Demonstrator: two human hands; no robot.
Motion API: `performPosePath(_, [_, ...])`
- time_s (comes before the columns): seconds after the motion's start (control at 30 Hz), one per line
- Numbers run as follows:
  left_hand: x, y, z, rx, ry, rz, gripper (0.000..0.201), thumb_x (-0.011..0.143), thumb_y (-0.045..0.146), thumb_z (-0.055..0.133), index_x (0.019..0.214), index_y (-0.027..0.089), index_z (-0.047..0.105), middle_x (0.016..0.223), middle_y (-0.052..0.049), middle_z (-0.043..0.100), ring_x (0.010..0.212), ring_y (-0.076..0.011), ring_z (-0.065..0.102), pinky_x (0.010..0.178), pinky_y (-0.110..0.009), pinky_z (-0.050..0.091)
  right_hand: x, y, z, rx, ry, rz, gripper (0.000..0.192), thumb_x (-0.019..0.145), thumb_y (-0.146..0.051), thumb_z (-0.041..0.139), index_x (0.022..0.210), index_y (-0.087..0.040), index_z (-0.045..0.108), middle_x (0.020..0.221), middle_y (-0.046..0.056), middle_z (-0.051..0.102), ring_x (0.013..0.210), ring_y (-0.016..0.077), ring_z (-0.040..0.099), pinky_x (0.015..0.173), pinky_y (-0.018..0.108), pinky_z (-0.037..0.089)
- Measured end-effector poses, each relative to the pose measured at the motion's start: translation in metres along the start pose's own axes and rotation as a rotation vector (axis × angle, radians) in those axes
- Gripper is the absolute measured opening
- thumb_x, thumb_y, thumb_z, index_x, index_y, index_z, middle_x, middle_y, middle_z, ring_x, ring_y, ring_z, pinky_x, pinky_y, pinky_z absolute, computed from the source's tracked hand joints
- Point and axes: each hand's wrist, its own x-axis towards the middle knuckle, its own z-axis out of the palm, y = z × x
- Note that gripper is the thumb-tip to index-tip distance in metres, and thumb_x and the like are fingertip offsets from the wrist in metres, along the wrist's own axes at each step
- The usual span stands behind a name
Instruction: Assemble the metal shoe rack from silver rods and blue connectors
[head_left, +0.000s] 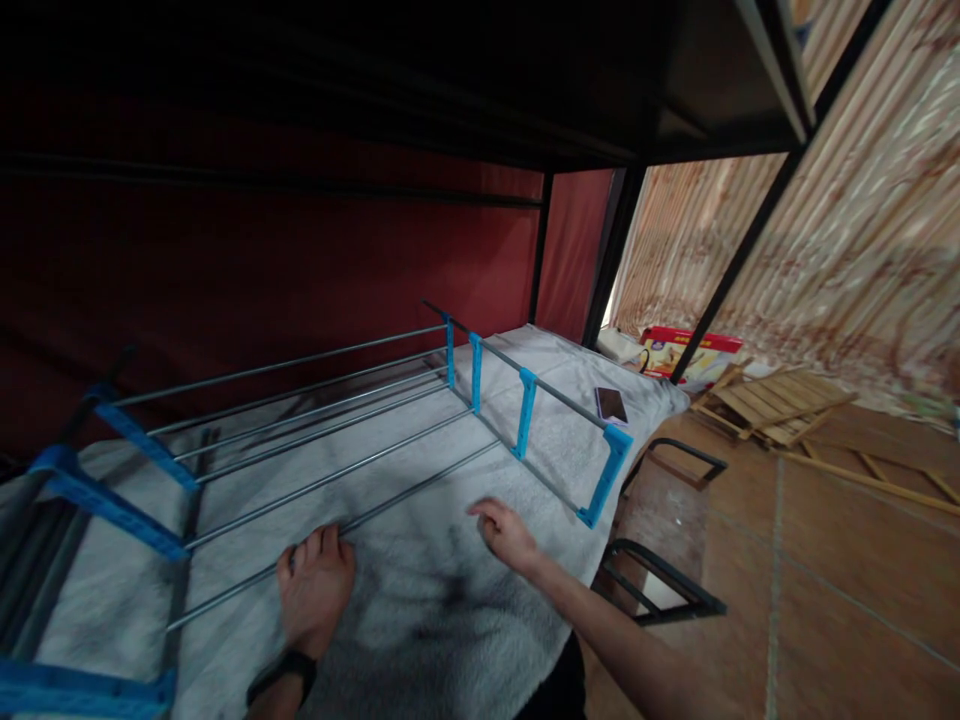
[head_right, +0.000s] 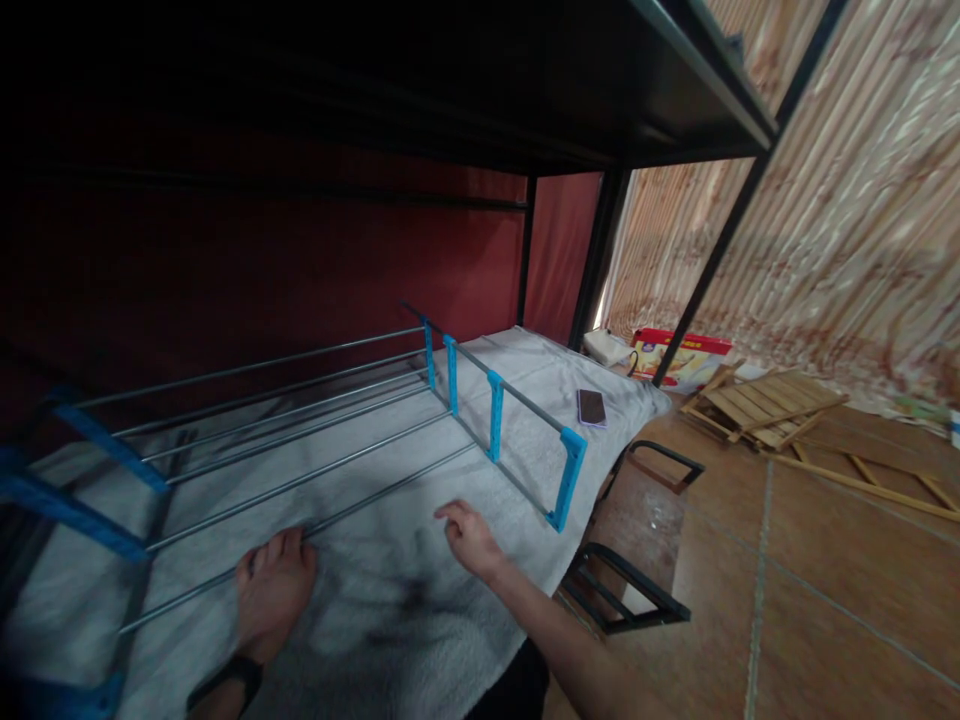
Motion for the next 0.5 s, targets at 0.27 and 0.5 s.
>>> performPosePath(0.27, [0.000, -0.001, 0.006, 0.020, -0.008, 0.000, 0.047, 0.100, 0.022, 0.033, 0.133, 0.005, 0.062, 0.128, -0.020, 0.068, 0.117, -0.0312, 0.058, 0.115, -0.048, 0.028, -0.102, 0.014, -0.084, -0.087, -0.504, 0.146, 0.028, 0.086, -0.011, 0.055, 0.094, -0.025, 0.078, 0.088, -0.001, 0.078, 0.084, 0.0164, 0.073, 0.076, 0.024, 0.055])
performPosePath(0.5, [0.000, -0.001, 0.007, 0.016, -0.003, 0.000, 0.046, 0.101, 0.022, 0.031, 0.130, 0.007, 0.063, 0.129, -0.020, 0.068, 0.119, -0.0314, 0.058, 0.115, -0.048, 0.029, -0.113, 0.013, -0.100, -0.706, -0.400, 0.476, 0.036, 0.099, -0.029, 0.051, 0.123, -0.019, 0.076, 0.122, 0.019, 0.077, 0.111, 0.0339, 0.076, 0.093, 0.042, 0.059])
